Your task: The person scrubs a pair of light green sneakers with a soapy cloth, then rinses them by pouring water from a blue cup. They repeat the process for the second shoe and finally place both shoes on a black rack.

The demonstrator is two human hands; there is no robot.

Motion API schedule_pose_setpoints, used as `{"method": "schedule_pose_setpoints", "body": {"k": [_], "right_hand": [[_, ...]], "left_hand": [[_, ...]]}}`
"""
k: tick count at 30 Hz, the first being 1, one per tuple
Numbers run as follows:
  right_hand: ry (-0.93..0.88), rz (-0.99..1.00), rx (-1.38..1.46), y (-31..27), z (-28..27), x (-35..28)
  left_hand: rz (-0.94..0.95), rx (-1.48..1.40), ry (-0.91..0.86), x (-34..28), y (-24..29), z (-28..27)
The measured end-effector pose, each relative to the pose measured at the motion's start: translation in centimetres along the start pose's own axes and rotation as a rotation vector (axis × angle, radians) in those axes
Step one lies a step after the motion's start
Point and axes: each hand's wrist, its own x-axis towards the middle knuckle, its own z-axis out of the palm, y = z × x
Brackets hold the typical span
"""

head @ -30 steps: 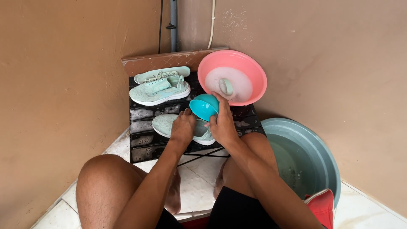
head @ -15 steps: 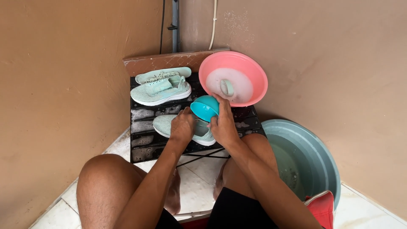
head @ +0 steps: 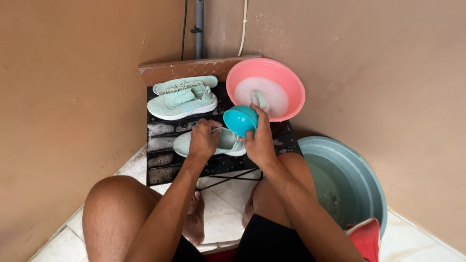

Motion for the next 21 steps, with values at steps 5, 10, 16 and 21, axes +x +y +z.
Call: {"method": "schedule_pose_setpoints", "body": {"k": [5, 10, 16, 21], "right_hand": [[0.004, 0.149, 0.115, 0.2, -1.1, 0.8], [-0.091, 0.352, 0.064, 2.1, -6.6, 4.1], [-0.022, 0.186, -0.284, 13.9, -20.3, 2.3], [0.151, 0.780, -0.212, 24.1, -24.6, -4.6]], "left_hand": [[0.149, -0.041, 0.068, -0.9, 2.5, 0.1], [0.429, 0.139, 0.113, -2.5, 9.2, 2.0], [0.564, -0.047, -0.267, -1.8, 11.5, 11.3], [0.605, 0.263, -0.354, -1.6, 7.6, 21.5]]}}
